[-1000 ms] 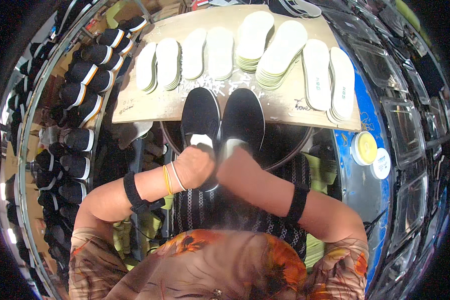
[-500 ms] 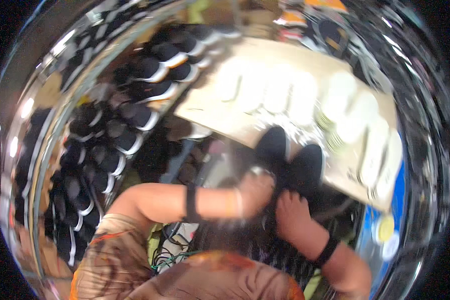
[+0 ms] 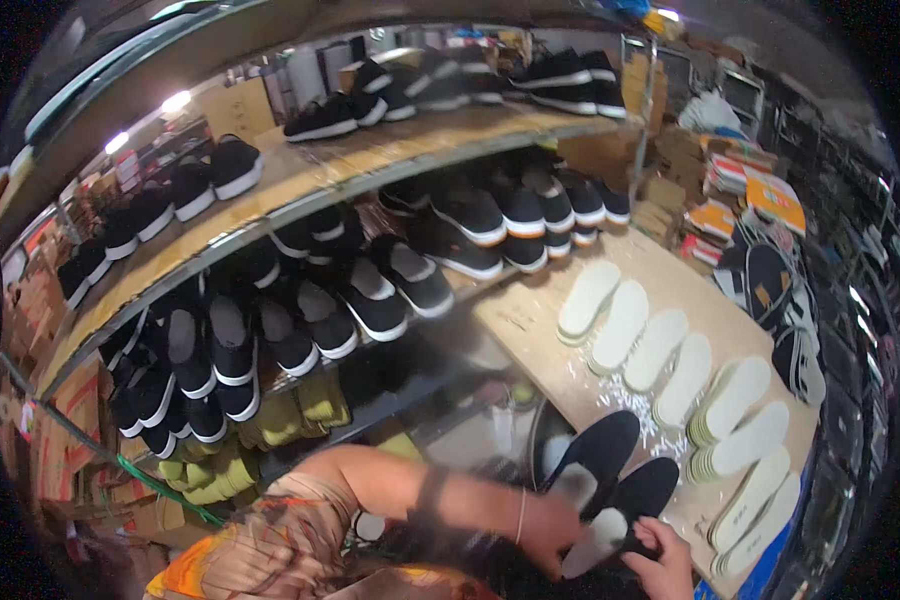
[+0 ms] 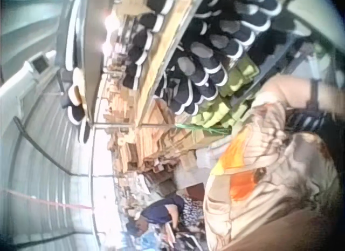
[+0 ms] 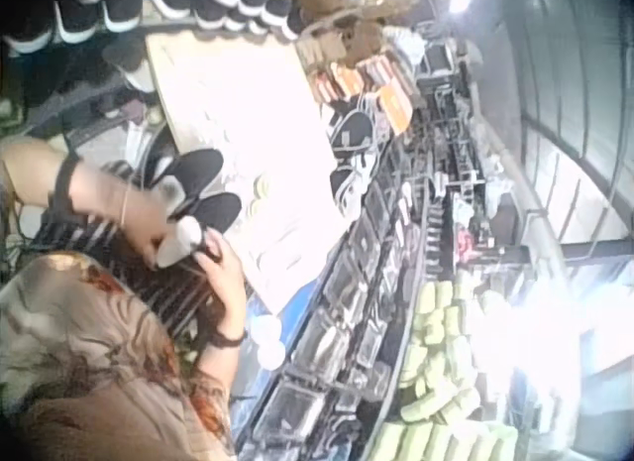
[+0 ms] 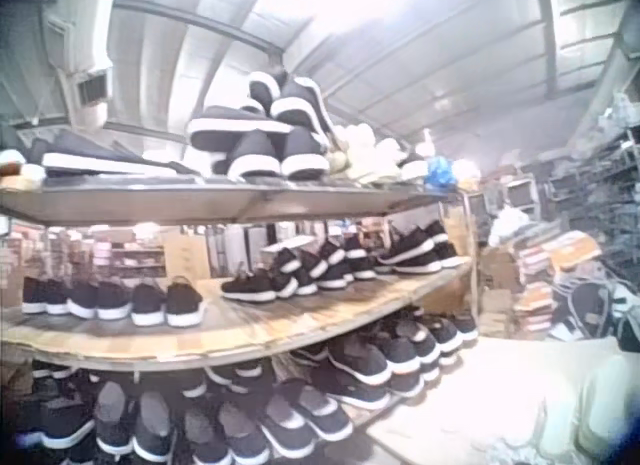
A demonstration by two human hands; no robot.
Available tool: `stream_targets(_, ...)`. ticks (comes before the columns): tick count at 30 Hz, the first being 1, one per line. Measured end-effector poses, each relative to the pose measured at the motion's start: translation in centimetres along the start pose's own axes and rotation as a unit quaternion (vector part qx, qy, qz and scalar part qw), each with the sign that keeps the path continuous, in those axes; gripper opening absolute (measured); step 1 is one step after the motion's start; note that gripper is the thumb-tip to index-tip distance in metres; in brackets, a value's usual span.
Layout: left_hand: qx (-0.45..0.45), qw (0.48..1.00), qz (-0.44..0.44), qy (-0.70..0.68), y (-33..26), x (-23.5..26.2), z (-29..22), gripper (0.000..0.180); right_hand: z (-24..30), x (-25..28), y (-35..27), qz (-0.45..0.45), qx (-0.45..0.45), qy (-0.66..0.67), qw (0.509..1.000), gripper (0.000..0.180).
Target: Manually assembling shoe components by inserting insoles and organizing finished pairs.
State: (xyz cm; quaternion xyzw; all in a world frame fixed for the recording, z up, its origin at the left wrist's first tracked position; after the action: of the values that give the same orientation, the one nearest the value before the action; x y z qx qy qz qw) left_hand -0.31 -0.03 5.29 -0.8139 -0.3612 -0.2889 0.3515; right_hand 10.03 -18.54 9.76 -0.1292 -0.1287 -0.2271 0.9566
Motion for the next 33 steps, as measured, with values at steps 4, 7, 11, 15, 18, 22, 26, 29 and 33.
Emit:
stream_targets(4, 0.012, 0.988, -0.018, 0.155, 2.0, -3.3, -1.2, 0.049, 2.7, 0.7, -1.5, -0.031, -0.035, -0.208, 0.977, 0.038)
stream_targets(7, -0.014, 0.987, -0.085, 0.134, 1.9, -2.4, 0.1, 0.046, 2.8, 0.6, -2.5, -0.031, -0.1, -0.267, 0.958, 0.041)
stream_targets(11, -0.021, 0.951, -0.28, 0.128, -2.9, 3.7, -1.3, 0.04, 0.6, 1.8, -5.0, -0.1, -0.142, -0.239, 0.955, 0.04)
stream_targets(15, -0.033, 0.88, -0.43, 0.198, -10.1, 12.6, -5.6, 0.044, -2.4, 3.1, -7.0, -0.125, -0.133, -0.335, 0.924, 0.038)
stream_targets(18, 0.009, 0.881, -0.421, 0.214, -12.6, 17.8, -6.1, 0.045, -4.6, 3.3, -6.9, -0.079, -0.217, -0.264, 0.936, 0.036)
stream_targets(22, 0.083, 0.81, -0.482, 0.322, -11.9, 23.0, -3.5, 0.038, -6.4, 3.1, -4.5, -0.079, -0.215, -0.178, 0.957, 0.038)
stream_targets(26, 0.136, 0.764, -0.499, 0.386, -11.5, 28.0, 0.0, 0.035, -7.5, 2.6, -0.8, -0.058, -0.135, -0.239, 0.96, 0.041)
stream_targets(29, 0.09, 0.751, -0.532, 0.381, -12.1, 29.1, 1.0, 0.037, -8.4, 1.2, 0.8, -0.073, -0.107, -0.257, 0.958, 0.035)
stream_targets(33, 0.118, 0.804, -0.478, 0.335, -12.1, 26.3, 1.3, 0.045, -9.6, 0.3, 1.7, -0.144, -0.151, -0.352, 0.912, 0.025)
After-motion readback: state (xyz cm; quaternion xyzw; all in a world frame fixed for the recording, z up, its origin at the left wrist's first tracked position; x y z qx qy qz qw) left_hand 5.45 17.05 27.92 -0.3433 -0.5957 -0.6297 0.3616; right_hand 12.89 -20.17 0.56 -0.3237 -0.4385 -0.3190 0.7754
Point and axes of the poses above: each hand's wrist, its own y-axis towards the middle knuckle, its own x-axis out of the back of the hand, z = x × y, the point moved 1 cm from there along y, towards the middle knuckle, and after that the axes turned 12 degrees about z, right-handed, at the moved point
